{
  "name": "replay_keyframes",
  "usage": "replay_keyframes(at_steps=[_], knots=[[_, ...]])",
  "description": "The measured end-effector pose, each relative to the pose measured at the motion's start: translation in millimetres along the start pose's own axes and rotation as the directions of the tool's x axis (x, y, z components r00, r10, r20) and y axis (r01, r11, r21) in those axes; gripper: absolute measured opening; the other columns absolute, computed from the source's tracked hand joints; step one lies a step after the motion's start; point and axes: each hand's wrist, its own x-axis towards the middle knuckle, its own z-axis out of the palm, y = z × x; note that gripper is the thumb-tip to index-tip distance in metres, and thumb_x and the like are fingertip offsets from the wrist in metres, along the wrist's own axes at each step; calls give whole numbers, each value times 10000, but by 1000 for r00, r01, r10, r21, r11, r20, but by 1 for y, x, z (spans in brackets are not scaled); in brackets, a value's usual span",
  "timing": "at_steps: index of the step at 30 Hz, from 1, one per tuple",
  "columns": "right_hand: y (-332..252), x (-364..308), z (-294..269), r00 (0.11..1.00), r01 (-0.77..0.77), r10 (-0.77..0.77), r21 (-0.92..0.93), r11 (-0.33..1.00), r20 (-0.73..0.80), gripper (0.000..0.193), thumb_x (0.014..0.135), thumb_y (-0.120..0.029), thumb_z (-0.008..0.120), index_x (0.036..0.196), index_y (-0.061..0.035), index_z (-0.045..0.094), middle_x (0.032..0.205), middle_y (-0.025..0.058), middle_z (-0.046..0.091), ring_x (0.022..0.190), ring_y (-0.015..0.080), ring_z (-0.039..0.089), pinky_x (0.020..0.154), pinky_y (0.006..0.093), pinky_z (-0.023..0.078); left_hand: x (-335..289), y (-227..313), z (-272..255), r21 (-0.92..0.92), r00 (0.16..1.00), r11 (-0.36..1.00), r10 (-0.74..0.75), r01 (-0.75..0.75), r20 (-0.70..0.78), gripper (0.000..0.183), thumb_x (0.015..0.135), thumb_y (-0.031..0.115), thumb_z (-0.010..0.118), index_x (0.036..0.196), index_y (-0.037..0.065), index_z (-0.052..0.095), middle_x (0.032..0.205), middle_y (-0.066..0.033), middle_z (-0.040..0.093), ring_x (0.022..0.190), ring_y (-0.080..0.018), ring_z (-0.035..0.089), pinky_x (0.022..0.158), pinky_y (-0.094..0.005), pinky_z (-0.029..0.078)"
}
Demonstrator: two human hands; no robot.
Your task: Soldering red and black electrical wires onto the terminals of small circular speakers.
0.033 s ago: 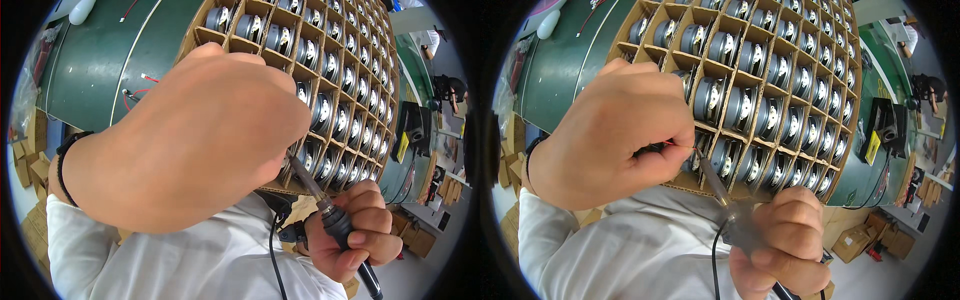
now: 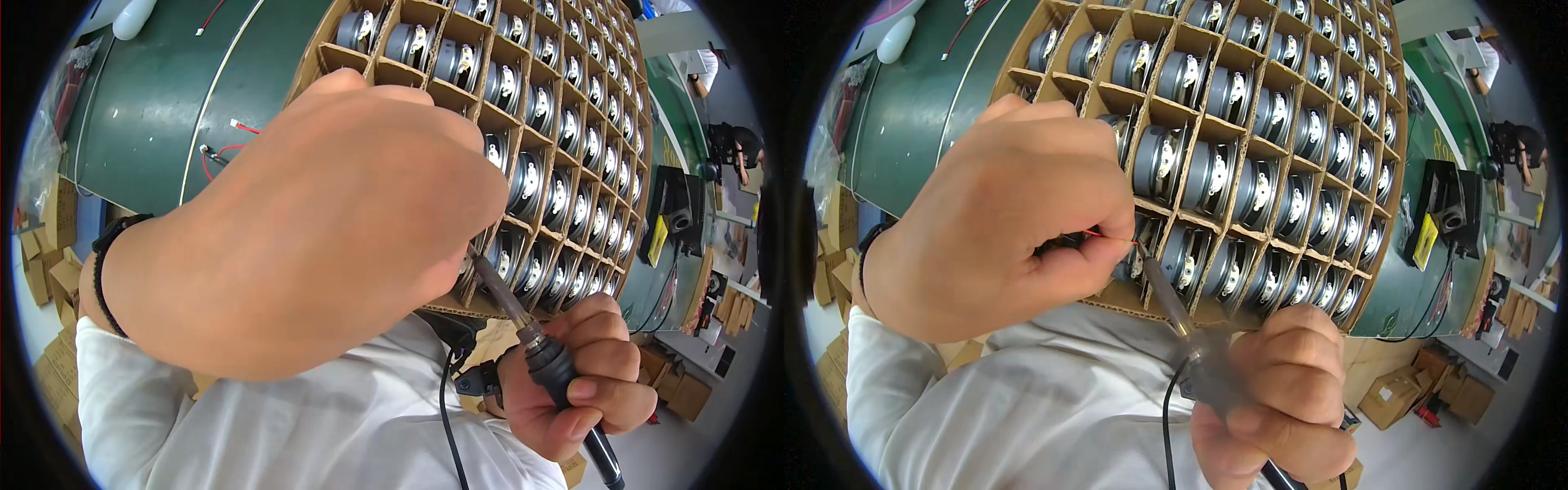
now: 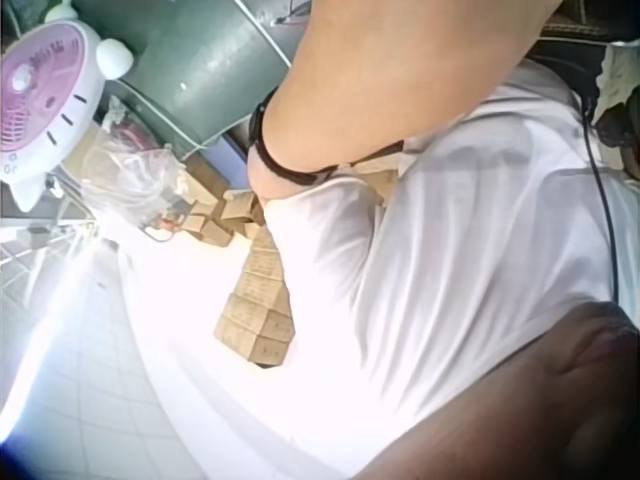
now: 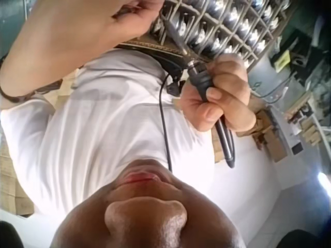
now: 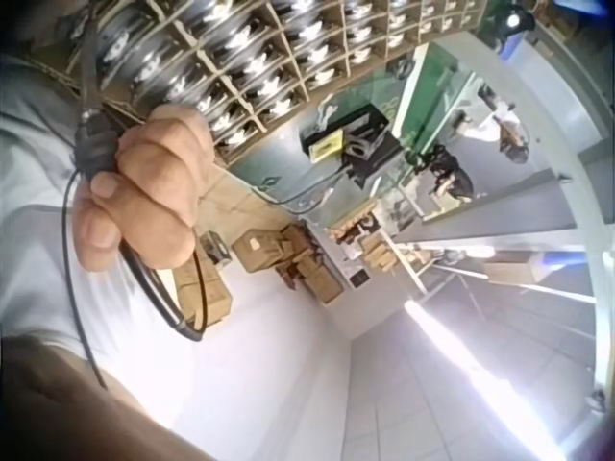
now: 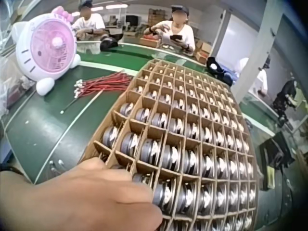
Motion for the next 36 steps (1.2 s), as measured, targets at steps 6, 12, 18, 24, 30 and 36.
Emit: replay_keyframes(at_steps=[6, 12, 18, 24, 30, 36], knots=[[1, 1, 0, 1000, 5, -3, 53, 999, -30, 291, 990, -320, 544, 868, -95, 405, 655, 36, 370, 540, 154, 337, 533, 336, 343, 4, 6, -5, 107, 999, 994, 32, -34, 15, 150, 696, 52, 691, 710, 135, 566, 713, -6, 472, 697, -235, 485, 678, -365, 338], [9, -2, 6, 991, 49, -32, 125, 991, -133, 262, 983, -290, 517, 856, -90, 404, 651, 31, 349, 532, 148, 309, 523, 329, 322, 3, -7, 1, -113, 999, 993, -33, 32, -10, 146, 704, 57, 687, 706, 135, 563, 710, -7, 469, 694, -234, 483, 676, -365, 338], [8, 2, 5, 973, 15, 45, 257, 966, -227, 214, 970, -259, 488, 856, -98, 405, 654, 22, 325, 534, 138, 246, 521, 321, 260, 1, -4, 3, -68, 999, 998, -19, 17, -33, 141, 706, 54, 685, 700, 136, 571, 703, -7, 474, 688, -235, 480, 674, -363, 340], [11, 2, 3, 969, 12, 56, 277, 961, -239, 223, 963, -272, 496, 854, -105, 397, 655, 16, 312, 535, 135, 235, 524, 320, 251, 6, 4, -9, -13, 994, 997, -72, 73, 80, 143, 693, 51, 689, 682, 133, 573, 689, -6, 475, 674, -240, 473, 663, -366, 337], [11, 3, 1, 967, -8, 66, 227, 974, -246, 221, 966, -272, 496, 856, -108, 395, 650, 16, 311, 524, 130, 238, 519, 320, 269, 10, 9, -9, 118, 999, 993, 24, -27, 29, 156, 673, 44, 702, 679, 136, 577, 685, -4, 476, 670, -240, 471, 654, -368, 329], [12, 2, 0, 967, -12, 74, 245, 969, -244, 222, 972, -272, 496, 858, -109, 399, 650, 16, 318, 521, 131, 244, 515, 319, 282, 11, 6, -9, 134, 997, 989, 64, -69, 36, 176, 652, 26, 714, 676, 131, 576, 685, -4, 478, 658, -241, 465, 641, -365, 324]])
